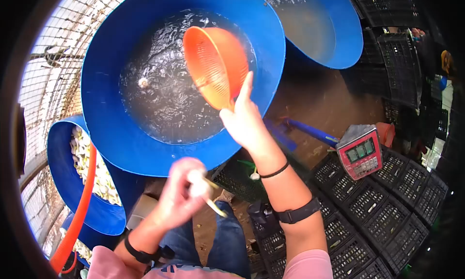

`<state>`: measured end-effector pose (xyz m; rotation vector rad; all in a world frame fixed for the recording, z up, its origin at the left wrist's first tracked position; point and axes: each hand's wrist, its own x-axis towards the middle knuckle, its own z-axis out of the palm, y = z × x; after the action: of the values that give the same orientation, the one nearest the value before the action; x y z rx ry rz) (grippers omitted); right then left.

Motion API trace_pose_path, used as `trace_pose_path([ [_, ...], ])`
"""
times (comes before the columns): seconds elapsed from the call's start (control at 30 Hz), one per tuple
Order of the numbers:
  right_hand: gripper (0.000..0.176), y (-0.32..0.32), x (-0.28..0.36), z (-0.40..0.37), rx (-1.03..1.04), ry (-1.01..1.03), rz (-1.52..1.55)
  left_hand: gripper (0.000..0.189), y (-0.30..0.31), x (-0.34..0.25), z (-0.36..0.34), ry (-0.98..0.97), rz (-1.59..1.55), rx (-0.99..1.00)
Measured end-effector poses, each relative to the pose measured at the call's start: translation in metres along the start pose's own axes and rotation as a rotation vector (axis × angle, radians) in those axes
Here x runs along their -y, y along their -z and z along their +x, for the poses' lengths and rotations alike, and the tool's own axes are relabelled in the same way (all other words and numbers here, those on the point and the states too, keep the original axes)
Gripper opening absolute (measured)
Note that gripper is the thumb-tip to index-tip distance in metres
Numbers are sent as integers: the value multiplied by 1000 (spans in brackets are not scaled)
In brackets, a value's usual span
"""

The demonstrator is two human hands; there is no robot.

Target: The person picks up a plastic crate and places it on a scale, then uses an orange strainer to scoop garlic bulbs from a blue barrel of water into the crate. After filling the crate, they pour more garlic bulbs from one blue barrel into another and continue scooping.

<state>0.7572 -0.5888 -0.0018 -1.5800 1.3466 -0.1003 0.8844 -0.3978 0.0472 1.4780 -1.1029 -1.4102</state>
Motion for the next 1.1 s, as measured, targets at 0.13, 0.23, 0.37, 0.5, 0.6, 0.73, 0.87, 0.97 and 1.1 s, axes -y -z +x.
trace_pose_path([
  [0.13,96,14,16,37,-9,-123,-93,66,-30,-11,-11,10,20,202],
  [0.23,97,-3,15,76,-112,-165,-297,53,13,-5,22,79,127,-35],
  [0.37,99,-41,2,135,-233,-302,-314,50,91,77,94,126,505,-354],
  [0.5,100,-85,-24,177,-236,-513,-272,51,164,166,157,398,718,-452],
  [0.6,100,-128,-50,195,-217,-587,-262,51,175,167,144,341,638,-431],
  [0.73,93,-159,-70,204,-127,-607,-301,49,170,136,106,404,380,-383],
  [0.87,77,-148,-78,211,133,-318,-644,47,156,135,79,539,216,-432],
  [0.97,77,-159,-73,219,314,-271,-762,47,146,139,69,585,158,-408],
  [1.1,79,-192,-86,222,339,-270,-741,48,146,141,62,584,118,-355],
])
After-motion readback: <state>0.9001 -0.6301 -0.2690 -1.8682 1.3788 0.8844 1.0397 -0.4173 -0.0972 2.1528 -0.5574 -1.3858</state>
